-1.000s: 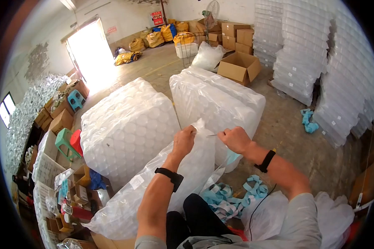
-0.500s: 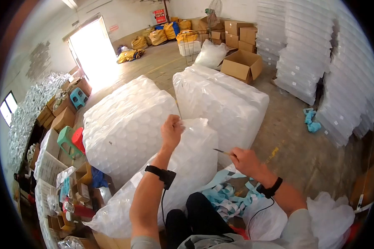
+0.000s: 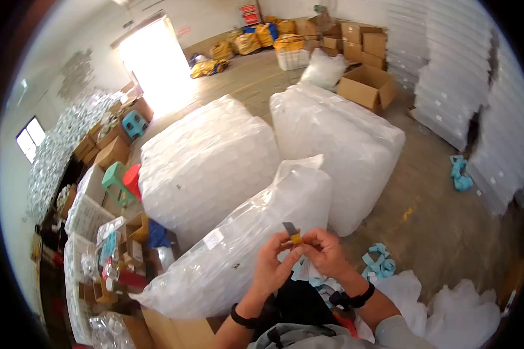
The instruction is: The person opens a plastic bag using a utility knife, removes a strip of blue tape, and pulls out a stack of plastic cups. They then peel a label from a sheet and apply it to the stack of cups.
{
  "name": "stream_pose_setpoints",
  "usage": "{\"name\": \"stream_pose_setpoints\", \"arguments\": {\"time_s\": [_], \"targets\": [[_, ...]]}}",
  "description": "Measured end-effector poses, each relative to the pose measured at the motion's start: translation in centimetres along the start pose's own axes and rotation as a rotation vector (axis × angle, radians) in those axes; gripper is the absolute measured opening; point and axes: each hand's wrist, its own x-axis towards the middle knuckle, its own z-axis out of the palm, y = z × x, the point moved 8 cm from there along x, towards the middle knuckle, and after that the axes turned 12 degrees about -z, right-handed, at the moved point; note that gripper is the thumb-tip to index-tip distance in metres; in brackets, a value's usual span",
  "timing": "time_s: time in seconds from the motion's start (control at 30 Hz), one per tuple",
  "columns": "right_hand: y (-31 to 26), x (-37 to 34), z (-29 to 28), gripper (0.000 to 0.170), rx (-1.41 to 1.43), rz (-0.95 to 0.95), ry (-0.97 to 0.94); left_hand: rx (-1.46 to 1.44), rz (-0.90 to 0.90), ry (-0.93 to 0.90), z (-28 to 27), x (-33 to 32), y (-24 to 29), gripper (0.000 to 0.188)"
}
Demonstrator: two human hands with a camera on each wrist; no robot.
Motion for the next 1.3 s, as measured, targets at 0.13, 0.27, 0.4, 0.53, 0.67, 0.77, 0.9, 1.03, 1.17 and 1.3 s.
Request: {"name": "stream_pose_setpoints", "arguments": {"time_s": [0.13,0.27,0.4,0.53,0.67,0.77,0.9,1.03,1.17,1.3], "targets": [[-1.1,0.6,6.0,0.014,-0.023,-0.028,-0.189,-0.182,-0.070,0.177,-3.3,-3.5,-1.6,0.028],[0.2,0.8,9.7,0.013,-0.040,0.027,-0.333,-0.001,0.042,0.379,-8.7,-9.0,0.8,0.017],[2.5,3.0,9.8,0.013,-0.101,0.070,-0.364,-0.100,0.077,0.635,-15.3,-15.9,2.5,0.013],[2.0,6.3,11.2,0.013,-0.273,0.010,-0.422,-0.047,-0.073,0.959,-23.0,-22.2,2.9,0.015],[4.4,9.4,12.4,0.016,-0.274,0.038,-0.469,0.035,-0.170,0.942,-29.5,-20.5,4.3,0.017],[5.9,10.4,12.4,0.016,-0.283,0.018,-0.429,0.238,-0.312,0.803,-33.1,-17.0,4.6,0.019],[6.3,10.8,12.7,0.015,-0.321,0.051,-0.388,0.249,-0.334,0.869,-38.1,-17.8,5.0,0.022],[6.1,10.8,12.9,0.016,-0.306,0.099,-0.424,0.102,-0.334,1.089,-44.3,-23.9,3.7,0.024],[6.4,10.6,12.9,0.016,-0.343,0.137,-0.460,-0.053,-0.394,1.283,-50.8,-31.7,-0.4,0.020],[6.1,9.9,12.9,0.015,-0.349,0.207,-0.478,-0.160,-0.559,1.144,-54.4,-35.5,-12.1,0.016]]}}
